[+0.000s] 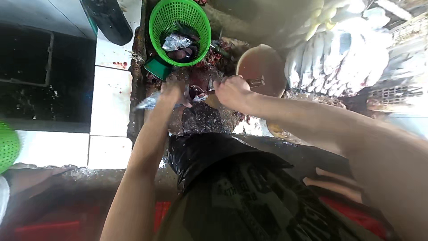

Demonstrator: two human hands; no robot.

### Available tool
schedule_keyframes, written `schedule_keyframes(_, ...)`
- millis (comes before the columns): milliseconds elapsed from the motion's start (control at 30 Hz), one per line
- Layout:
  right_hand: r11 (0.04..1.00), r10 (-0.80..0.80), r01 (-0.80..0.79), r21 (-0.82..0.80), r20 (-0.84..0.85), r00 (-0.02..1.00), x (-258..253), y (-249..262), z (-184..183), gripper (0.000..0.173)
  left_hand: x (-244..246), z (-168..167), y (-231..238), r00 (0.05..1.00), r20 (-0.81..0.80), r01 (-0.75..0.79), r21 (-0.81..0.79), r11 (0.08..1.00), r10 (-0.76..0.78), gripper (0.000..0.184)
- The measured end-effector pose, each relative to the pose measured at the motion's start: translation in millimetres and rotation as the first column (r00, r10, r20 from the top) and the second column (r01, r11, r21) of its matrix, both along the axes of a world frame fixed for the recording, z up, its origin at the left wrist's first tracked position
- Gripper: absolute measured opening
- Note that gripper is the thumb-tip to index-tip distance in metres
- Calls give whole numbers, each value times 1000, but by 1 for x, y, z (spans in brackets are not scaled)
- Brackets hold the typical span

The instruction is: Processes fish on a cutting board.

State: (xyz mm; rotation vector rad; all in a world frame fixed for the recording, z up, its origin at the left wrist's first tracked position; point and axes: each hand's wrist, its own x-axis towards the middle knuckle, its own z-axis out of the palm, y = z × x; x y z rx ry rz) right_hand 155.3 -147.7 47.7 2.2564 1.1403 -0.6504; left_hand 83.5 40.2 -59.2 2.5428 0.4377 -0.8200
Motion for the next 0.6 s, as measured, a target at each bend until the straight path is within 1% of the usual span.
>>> schedule_keyframes(33,1000,18,-18,10,2,1000,-1,0,-9,32,-6,-7,-7,998,56,-9,-4,1000,10,97)
schedule_keyframes(67,999,35,-35,21,1,999,0,-5,-16,27,-11,-14,-13,993,111,-30,15,999,28,98)
schedule_keyframes(133,998,46,-46,48,-8,999,6,-22,-30,23,-15,-23,-23,986,156,-76,120,990,57,94)
schedule_keyframes(167,999,23,-23,38,-8,1000,7,-29,-34,25,-15,-25,-28,984,161,-102,166,981,75,89)
schedule_keyframes(233,997,-73,73,20,-4,997,2,-46,-45,41,-19,-26,-41,980,155,-158,198,967,129,83)
schedule_keyframes(300,975,-219,220,44,-26,975,-4,-54,-54,52,-17,-27,-43,977,142,-187,216,958,158,84)
schedule_keyframes(333,948,-312,315,53,-49,949,-9,-59,-59,58,-20,-29,-45,978,138,-188,224,956,159,85)
schedule_keyframes(367,900,-424,430,68,-87,902,-11,-62,-63,62,-21,-30,-47,977,141,-189,231,954,159,86)
schedule_keyframes(400,822,-551,564,73,-144,822,-10,-63,-68,65,-22,-32,-49,976,150,-192,242,951,159,87)
schedule_keyframes(433,712,-673,699,64,-218,706,-6,-63,-75,66,-21,-33,-51,975,153,-194,251,948,159,88)
schedule_keyframes(467,610,-753,791,43,-278,596,-2,-64,-81,67,-20,-33,-55,976,148,-194,256,947,160,89)
schedule_keyframes(500,564,-783,825,28,-300,545,-1,-66,-86,67,-21,-33,-58,976,145,-195,264,945,162,91)
schedule_keyframes(533,555,-790,832,8,-310,530,-1,-66,-87,67,-21,-33,-59,977,140,-195,273,942,162,93)
schedule_keyframes(567,579,-778,815,-13,-308,548,-2,-65,-86,66,-19,-33,-58,978,133,-190,278,942,158,93)
schedule_keyframes(600,624,-749,781,-26,-306,588,-2,-64,-83,63,-16,-33,-54,979,127,-186,268,945,157,93)
